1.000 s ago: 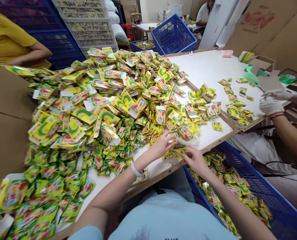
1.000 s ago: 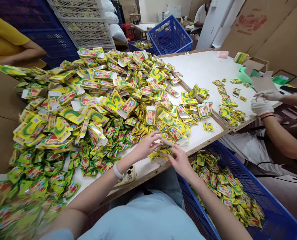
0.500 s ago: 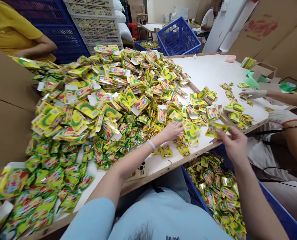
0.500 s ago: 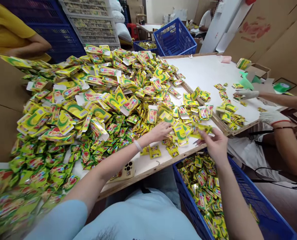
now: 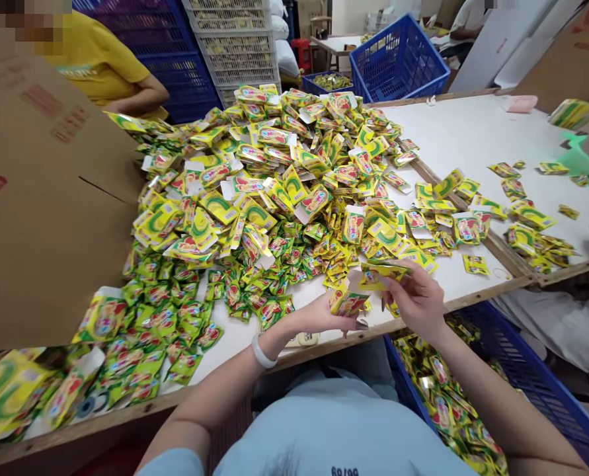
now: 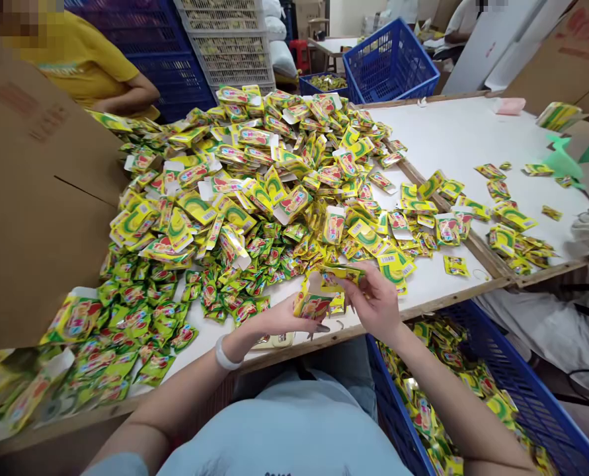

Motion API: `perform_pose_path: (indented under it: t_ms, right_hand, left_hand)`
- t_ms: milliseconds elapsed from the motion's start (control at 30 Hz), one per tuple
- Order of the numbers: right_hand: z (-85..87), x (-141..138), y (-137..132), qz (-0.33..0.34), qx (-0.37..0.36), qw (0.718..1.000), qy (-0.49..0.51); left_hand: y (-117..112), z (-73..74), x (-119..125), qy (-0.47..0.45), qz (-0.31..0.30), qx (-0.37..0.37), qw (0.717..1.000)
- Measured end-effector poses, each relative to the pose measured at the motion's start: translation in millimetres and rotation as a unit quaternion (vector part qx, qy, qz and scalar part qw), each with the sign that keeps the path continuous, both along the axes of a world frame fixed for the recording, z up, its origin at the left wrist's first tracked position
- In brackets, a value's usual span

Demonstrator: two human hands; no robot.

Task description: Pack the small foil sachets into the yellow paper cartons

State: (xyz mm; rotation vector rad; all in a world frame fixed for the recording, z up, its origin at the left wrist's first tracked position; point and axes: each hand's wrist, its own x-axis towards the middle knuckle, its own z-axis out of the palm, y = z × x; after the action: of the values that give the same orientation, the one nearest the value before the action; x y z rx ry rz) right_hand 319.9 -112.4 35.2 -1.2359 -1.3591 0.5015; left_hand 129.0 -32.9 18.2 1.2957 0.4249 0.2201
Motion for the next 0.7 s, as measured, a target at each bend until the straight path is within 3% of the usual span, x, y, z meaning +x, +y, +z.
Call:
perform_pose_path:
  t_ms: [133,333,433,600,700]
  right_hand:
    - [15.6,-1.9,2.2,0.052,-0.022,0.989,-0.136]
    - [42.1,3.3,-0.1,0.194,-0.157,0.931,-0.267]
    - [35.7,8.0,-9.7,0.231,-0.214,0.926,-0.209]
    - [7.2,13.5,-23.0,0.218,-0.258,0.938,-0.079]
    - [1.9,6.5,-25.2,0.283,-0.302,0.909,-0.056]
  left_hand:
    - [-0.2,-0.4,-7.9,0.001,-0.020,0.013,1.000]
    - [-4.5,-10.2,-11.6,0.027,-0.052,0.077,0.995]
    - [-11.1,-18.5,-16.0,0.035,-0.059,0.053,0.996]
    - [-22.5,-31.6,-27.0,0.046,-0.069,-0.035,0.996]
    - [-24.6,-32.1,-30.5,0.063,-0.060,0.013,0.996]
